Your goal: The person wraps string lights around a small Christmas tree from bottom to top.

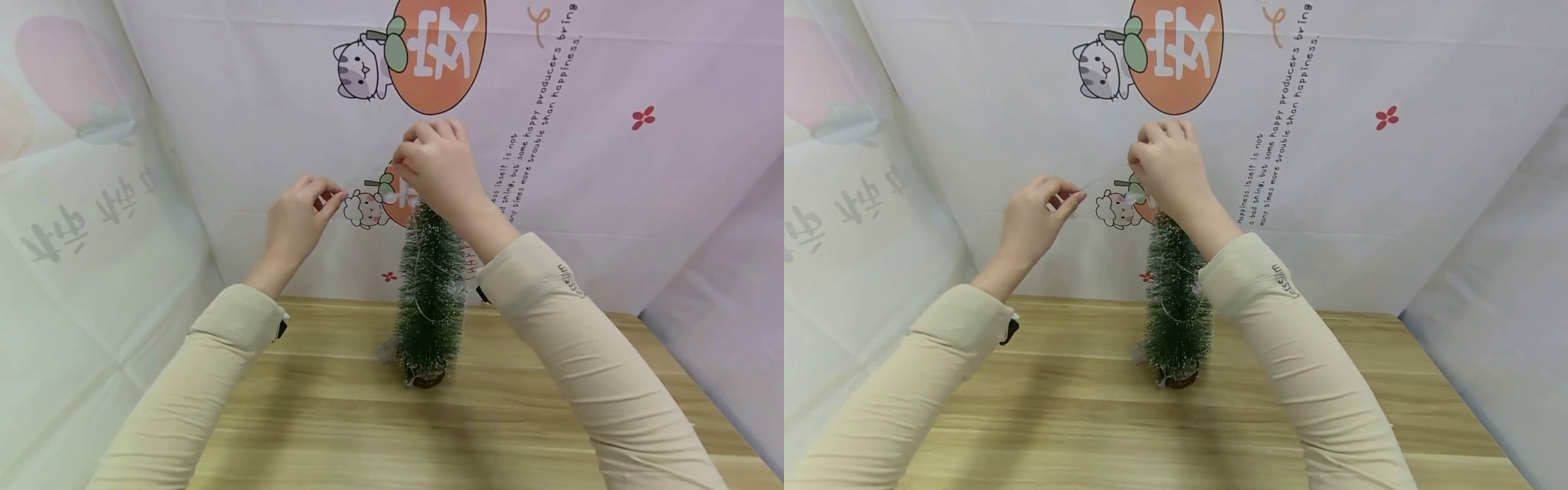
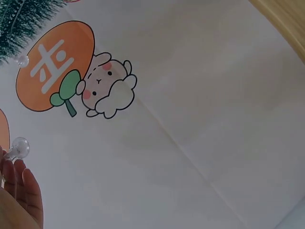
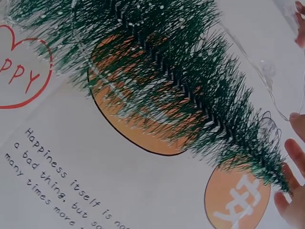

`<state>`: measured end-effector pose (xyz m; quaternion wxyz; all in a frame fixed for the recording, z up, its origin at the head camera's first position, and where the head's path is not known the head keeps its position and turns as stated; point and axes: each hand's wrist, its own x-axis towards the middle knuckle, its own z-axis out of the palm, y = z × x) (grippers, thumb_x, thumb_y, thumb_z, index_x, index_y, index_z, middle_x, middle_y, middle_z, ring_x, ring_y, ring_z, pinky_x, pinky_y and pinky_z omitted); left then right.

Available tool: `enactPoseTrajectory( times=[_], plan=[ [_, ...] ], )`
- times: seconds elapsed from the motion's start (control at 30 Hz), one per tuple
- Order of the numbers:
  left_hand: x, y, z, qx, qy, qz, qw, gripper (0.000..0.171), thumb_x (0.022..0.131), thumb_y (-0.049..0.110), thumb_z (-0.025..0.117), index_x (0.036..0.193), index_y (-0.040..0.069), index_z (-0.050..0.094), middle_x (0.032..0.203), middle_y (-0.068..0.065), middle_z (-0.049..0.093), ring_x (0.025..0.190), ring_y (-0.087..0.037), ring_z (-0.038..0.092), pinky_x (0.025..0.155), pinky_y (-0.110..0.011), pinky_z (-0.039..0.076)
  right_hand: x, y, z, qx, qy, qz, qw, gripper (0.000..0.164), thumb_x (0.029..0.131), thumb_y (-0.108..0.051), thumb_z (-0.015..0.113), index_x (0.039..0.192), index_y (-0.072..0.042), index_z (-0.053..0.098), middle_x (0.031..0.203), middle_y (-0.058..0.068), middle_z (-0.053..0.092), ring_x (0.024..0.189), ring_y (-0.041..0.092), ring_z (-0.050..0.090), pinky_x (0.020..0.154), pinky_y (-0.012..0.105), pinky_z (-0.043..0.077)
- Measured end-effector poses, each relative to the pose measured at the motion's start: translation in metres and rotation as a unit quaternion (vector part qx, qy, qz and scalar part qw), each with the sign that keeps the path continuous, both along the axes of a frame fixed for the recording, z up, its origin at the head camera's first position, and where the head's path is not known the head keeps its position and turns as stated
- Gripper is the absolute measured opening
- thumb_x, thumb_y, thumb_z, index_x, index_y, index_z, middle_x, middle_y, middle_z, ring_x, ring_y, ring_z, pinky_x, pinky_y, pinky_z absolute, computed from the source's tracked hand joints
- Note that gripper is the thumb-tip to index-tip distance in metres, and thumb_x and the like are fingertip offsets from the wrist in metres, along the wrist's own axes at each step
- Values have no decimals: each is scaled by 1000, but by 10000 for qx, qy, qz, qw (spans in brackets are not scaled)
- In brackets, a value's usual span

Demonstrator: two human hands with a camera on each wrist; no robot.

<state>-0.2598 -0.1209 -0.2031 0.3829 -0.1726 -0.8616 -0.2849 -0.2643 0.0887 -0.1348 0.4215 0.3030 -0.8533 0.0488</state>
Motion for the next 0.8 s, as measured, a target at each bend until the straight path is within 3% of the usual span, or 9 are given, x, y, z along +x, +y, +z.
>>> enactPoseTrajectory(
  times=[0.17,0.27,0.37,0.5,0.6,0.8],
  plan=[
    [0,4,-7,20,-51,1,10000,22,93,26,62,98,6,70,90,-8,66,76,-22,64,61,-32,49,1,4,2,-184,-555,-11,9983,17,93,-23,63,94,-10,74,99,7,70,91,26,65,77,39,53],
    [0,8,-8,106,-47,-61,9999,20,93,24,61,97,6,69,92,-8,68,79,-22,66,65,-33,52,3,4,4,-159,-677,-48,9976,17,95,-22,60,98,-12,73,96,5,74,80,24,67,62,37,53],
    [0,11,-8,207,0,-45,9998,19,94,22,59,98,6,67,93,-9,71,82,-22,68,68,-35,55,2,5,5,-31,-702,17,9975,17,97,-18,55,102,-11,70,94,4,74,71,22,64,57,34,48],
    [0,13,-5,327,80,40,9994,21,97,24,55,102,6,65,92,-9,72,82,-22,68,68,-35,55,1,7,5,350,-440,399,9976,25,96,-6,48,109,-10,69,90,7,70,59,22,54,50,30,37],
    [0,14,-1,380,144,100,9991,23,98,26,54,103,6,64,92,-8,72,83,-22,68,68,-36,54,-1,9,5,552,-236,679,9959,28,95,-2,49,110,-10,71,86,9,65,54,23,50,47,29,33],
    [0,15,7,413,276,201,9986,25,98,28,54,105,7,65,95,-8,71,86,-23,68,65,-37,53,-2,10,6,663,244,1059,9919,16,93,-20,62,94,-8,73,78,7,63,57,21,58,50,32,44]
  ],
)
